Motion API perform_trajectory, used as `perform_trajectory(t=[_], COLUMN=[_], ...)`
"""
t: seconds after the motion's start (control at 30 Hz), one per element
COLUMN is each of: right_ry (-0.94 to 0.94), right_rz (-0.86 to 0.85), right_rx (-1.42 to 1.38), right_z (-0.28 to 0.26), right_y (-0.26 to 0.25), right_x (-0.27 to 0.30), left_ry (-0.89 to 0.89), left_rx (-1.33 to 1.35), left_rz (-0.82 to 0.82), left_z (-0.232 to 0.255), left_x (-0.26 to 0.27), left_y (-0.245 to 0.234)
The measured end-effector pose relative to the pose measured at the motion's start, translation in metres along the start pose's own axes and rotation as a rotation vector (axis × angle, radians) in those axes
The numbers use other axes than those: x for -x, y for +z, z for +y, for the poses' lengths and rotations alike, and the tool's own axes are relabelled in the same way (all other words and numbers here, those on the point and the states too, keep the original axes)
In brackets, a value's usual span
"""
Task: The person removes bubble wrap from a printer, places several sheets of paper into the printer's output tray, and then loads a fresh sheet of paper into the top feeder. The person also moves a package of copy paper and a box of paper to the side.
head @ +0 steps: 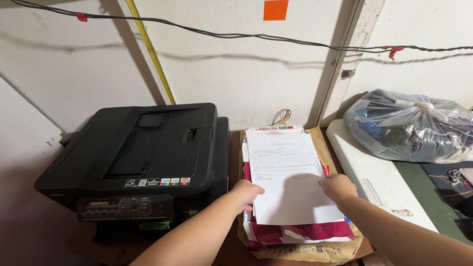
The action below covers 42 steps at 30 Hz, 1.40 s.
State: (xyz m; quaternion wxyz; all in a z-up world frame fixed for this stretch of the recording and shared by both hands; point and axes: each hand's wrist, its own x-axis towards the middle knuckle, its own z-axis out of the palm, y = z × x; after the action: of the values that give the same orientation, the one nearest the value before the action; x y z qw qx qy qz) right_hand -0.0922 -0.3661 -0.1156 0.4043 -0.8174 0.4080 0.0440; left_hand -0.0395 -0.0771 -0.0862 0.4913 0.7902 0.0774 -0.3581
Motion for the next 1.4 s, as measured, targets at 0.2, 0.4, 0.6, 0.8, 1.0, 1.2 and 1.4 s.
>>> perform_trajectory(t=[0.2, 0.4, 0.6, 0.8, 1.0, 1.2, 1.4], right_ry=[-0.101, -0.103, -0.395, -0.249, -0.229, -0.254, -0.325], right_rz=[-0.078, -0.172, -0.305, -0.45, -0.498, -0.393, -0.381], right_rx=[-0.035, -0.146, -0.53, -0.764, -0.785, -0.771, -0.796], right_z=[-0.002, -0.002, -0.005, -0.007, 0.001, 0.0, -0.011], right_y=[0.003, 0.003, -0.016, -0.036, -0.025, -0.02, -0.025], right_x=[0.0, -0.012, -0.009, -0.001, -0.004, -0.015, -0.016], left_ry=[-0.004, 0.017, 0.16, 0.187, 0.337, 0.509, 0.503], left_rx=[-0.062, -0.08, 0.087, 0.371, -0.248, -0.304, 0.233], left_rz=[-0.023, -0.031, 0.203, 0.208, 0.544, 0.724, 0.43], left_z=[0.003, 0.004, 0.005, 0.03, 0.06, 0.078, 0.099], left_x=[0.005, 0.009, 0.003, 0.009, 0.033, 0.045, 0.063], left_y=[-0.002, -0.006, -0.004, -0.023, -0.029, -0.039, -0.062])
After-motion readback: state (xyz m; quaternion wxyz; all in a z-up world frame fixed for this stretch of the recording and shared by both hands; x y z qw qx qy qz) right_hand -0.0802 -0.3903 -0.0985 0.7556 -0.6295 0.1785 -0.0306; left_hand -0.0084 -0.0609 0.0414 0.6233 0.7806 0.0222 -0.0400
